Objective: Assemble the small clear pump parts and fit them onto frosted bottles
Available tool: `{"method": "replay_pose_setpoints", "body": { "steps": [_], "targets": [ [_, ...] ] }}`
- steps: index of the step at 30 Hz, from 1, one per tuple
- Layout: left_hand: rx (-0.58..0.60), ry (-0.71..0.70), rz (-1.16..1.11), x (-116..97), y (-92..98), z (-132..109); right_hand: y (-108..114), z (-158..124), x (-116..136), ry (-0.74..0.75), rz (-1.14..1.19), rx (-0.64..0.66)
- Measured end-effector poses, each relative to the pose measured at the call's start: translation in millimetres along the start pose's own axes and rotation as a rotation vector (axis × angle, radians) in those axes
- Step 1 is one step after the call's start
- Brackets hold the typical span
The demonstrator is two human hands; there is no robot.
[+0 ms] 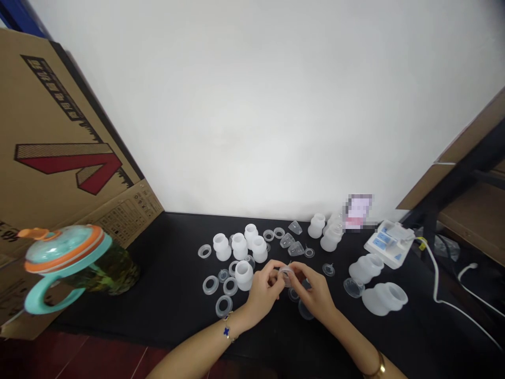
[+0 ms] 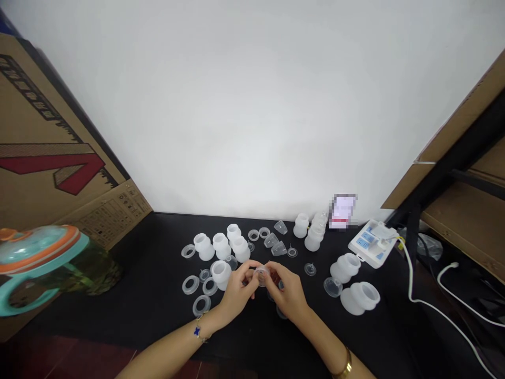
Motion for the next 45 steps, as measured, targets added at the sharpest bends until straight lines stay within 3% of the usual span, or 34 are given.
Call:
{"method": "replay_pose_setpoints", "body": {
  "steps": [9,23,45],
  "targets": [
    [0.010,0.009,-0.098,-3.7,-1.2,-4.1,1.8,-1.7,0.3,0.067,0.039,-0.012],
    [-0.052,-0.012,0.025,-11.7,1.0,-0.9,-4.3,-2.2,-7.9,-0.004,0.007,0.004],
    [-0.048,0.010,0.062,-12.1,1.1,-1.5,-5.2,-2.7,-7.2,-0.015,-0.017,-0.001]
  ]
}}
Point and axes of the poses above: each hand's wrist, its own z-axis towards the middle knuckle, its own y-axis out of the back of the hand, x = y × z, the point moved 4 cm from there along z, towards the middle knuckle, and after that the axes turned 8 degrees about y, right-handed, at the moved point
